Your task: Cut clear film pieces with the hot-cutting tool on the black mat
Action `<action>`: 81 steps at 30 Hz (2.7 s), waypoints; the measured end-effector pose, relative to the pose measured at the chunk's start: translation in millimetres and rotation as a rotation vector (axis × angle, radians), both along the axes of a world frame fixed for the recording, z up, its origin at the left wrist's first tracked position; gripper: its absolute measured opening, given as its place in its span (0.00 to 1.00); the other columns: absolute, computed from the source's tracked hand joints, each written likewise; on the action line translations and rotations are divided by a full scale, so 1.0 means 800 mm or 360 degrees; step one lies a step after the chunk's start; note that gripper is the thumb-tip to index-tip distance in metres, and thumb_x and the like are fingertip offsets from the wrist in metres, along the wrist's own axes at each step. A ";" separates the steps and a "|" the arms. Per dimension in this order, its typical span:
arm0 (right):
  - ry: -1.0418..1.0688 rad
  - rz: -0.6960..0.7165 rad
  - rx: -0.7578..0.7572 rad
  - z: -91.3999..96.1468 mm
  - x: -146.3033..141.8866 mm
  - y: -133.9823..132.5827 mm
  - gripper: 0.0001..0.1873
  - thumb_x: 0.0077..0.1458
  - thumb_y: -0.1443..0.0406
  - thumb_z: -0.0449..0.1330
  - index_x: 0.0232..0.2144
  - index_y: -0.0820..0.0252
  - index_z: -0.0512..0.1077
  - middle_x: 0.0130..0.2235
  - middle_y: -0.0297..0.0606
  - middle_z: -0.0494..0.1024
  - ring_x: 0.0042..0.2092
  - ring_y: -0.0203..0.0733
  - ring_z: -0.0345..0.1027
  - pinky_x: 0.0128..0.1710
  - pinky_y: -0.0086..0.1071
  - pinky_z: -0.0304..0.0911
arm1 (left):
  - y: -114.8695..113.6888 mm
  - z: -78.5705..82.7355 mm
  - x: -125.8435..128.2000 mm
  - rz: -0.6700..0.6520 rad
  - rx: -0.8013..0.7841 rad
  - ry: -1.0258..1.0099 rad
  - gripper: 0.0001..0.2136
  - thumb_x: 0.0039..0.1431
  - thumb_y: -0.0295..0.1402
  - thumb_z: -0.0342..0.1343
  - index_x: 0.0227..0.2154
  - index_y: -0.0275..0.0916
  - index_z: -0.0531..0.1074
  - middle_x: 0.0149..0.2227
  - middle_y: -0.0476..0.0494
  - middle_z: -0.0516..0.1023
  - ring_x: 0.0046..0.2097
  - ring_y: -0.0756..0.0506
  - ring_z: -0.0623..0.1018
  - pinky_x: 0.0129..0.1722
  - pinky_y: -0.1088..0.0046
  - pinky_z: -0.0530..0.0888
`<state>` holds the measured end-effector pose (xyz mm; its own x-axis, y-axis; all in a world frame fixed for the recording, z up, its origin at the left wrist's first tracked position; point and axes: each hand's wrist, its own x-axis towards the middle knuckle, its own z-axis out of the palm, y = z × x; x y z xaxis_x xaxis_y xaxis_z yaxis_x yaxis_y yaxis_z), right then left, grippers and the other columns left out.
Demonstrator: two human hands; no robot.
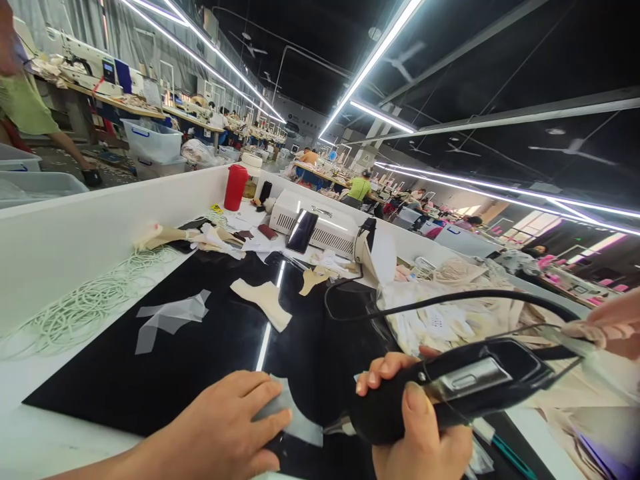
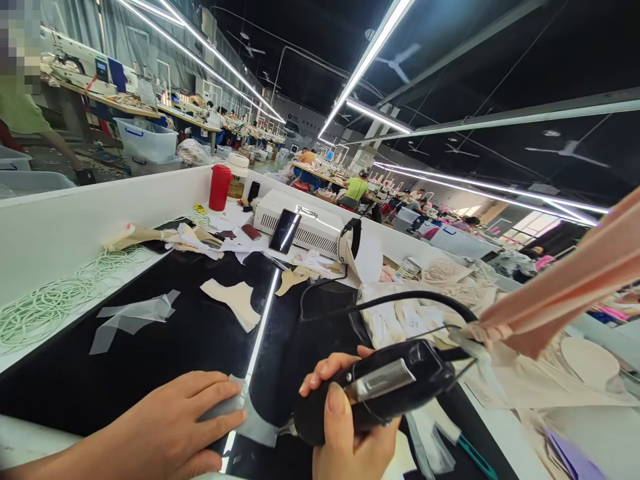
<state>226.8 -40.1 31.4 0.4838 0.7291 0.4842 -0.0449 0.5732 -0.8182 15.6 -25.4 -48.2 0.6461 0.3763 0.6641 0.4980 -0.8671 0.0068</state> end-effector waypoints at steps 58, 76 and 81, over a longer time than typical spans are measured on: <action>0.0090 0.0379 0.0078 0.003 -0.118 0.024 0.17 0.60 0.62 0.66 0.49 0.50 0.67 0.31 0.29 0.75 0.29 0.38 0.70 0.29 0.35 0.73 | -0.004 0.041 -0.094 0.0220 -0.1165 -0.0129 0.16 0.54 0.22 0.67 0.44 0.43 0.78 0.49 0.45 0.76 0.50 0.42 0.78 0.52 0.67 0.75; 0.0063 0.0411 0.0089 -0.011 -0.143 0.033 0.15 0.62 0.64 0.64 0.49 0.50 0.67 0.31 0.29 0.74 0.30 0.39 0.70 0.30 0.37 0.73 | -0.004 0.032 -0.086 0.0187 -0.1188 -0.0408 0.11 0.64 0.22 0.50 0.42 0.42 0.74 0.43 0.48 0.79 0.46 0.45 0.77 0.49 0.68 0.74; 0.0092 0.0442 0.0102 -0.005 -0.139 0.029 0.15 0.61 0.63 0.65 0.49 0.51 0.68 0.30 0.29 0.74 0.29 0.38 0.69 0.28 0.35 0.73 | -0.004 0.030 -0.085 0.0197 -0.1176 -0.0408 0.11 0.64 0.21 0.50 0.42 0.42 0.73 0.43 0.48 0.79 0.46 0.45 0.77 0.49 0.68 0.74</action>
<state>115.7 -16.5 27.0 0.2979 0.8063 0.5109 -0.2532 0.5828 -0.7721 -52.1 -28.8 -24.1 0.4317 0.8369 0.3367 0.4955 -0.5319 0.6868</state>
